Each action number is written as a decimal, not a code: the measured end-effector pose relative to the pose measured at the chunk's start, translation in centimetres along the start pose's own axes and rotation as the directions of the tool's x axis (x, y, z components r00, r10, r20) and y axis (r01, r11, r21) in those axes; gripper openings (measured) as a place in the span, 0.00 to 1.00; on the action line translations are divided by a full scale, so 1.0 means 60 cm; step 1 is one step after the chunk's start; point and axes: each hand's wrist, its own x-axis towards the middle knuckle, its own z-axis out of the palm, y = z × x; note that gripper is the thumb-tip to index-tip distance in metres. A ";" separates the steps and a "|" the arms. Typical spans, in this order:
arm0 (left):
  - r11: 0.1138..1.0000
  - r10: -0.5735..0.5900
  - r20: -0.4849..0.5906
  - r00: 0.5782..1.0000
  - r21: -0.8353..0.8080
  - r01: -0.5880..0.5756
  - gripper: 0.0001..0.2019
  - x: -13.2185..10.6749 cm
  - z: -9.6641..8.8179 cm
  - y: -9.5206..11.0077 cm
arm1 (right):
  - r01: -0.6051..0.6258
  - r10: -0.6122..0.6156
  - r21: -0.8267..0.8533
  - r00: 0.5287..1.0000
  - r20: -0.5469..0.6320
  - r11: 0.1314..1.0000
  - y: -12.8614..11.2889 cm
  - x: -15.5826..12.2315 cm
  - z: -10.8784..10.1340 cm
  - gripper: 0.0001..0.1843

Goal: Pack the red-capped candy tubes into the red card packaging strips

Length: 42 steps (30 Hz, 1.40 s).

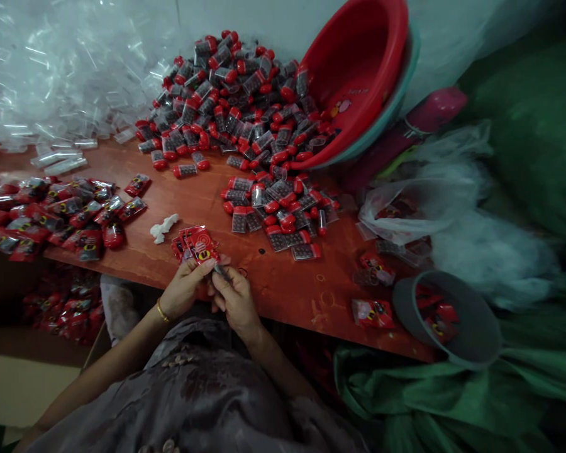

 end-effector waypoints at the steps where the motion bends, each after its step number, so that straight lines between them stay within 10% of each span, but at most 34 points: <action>1: 1.000 -0.008 0.015 1.000 -0.001 0.008 0.22 0.000 0.000 0.001 | 0.006 -0.006 0.021 1.000 -0.005 1.000 0.000 -0.001 0.001 0.19; 8: 0.990 0.138 -0.176 0.975 0.014 -0.138 0.22 0.010 0.004 0.006 | 0.124 -0.123 -0.076 0.992 0.021 0.989 0.001 -0.010 -0.014 0.16; 21: 0.986 0.127 -0.122 0.984 -0.094 -0.139 0.18 0.005 0.007 -0.019 | 0.204 -0.285 -0.431 0.949 -0.132 0.879 -0.005 0.021 -0.032 0.17; 26: 0.985 -0.069 -0.070 0.995 -0.165 0.057 0.20 -0.007 -0.003 -0.009 | 0.279 -0.545 -0.802 0.836 -0.068 0.528 -0.008 0.044 -0.040 0.17; 30: 0.984 -0.089 -0.217 0.972 -0.169 0.053 0.20 -0.019 -0.081 0.051 | 0.138 -0.662 -0.985 0.749 0.036 0.102 -0.036 0.070 -0.082 0.24; 32: 0.982 0.071 -0.398 0.915 -0.131 -0.133 0.17 -0.026 -0.150 0.097 | -0.074 -0.670 -0.997 0.740 -0.061 0.009 -0.042 0.080 -0.114 0.27; 36: 0.903 0.351 -0.695 0.628 0.074 -0.423 0.26 -0.037 -0.268 0.166 | -0.183 -0.616 -0.979 0.783 -0.092 -0.086 -0.020 0.078 -0.157 0.23; 40: 0.817 0.573 -0.722 0.388 0.465 -0.341 0.23 -0.021 -0.254 0.153 | -0.107 -0.659 -0.988 0.752 -0.005 -0.115 0.011 0.055 -0.158 0.20; 41: 0.706 0.706 -0.614 0.353 0.653 -0.274 0.22 -0.012 -0.233 0.139 | -0.100 -0.670 -0.988 0.742 0.005 -0.118 0.015 0.051 -0.156 0.20; 42: 0.545 0.805 -0.435 0.403 0.811 -0.213 0.21 -0.001 -0.210 0.123 | -0.098 -0.677 -0.988 0.736 0.008 -0.119 0.017 0.049 -0.155 0.20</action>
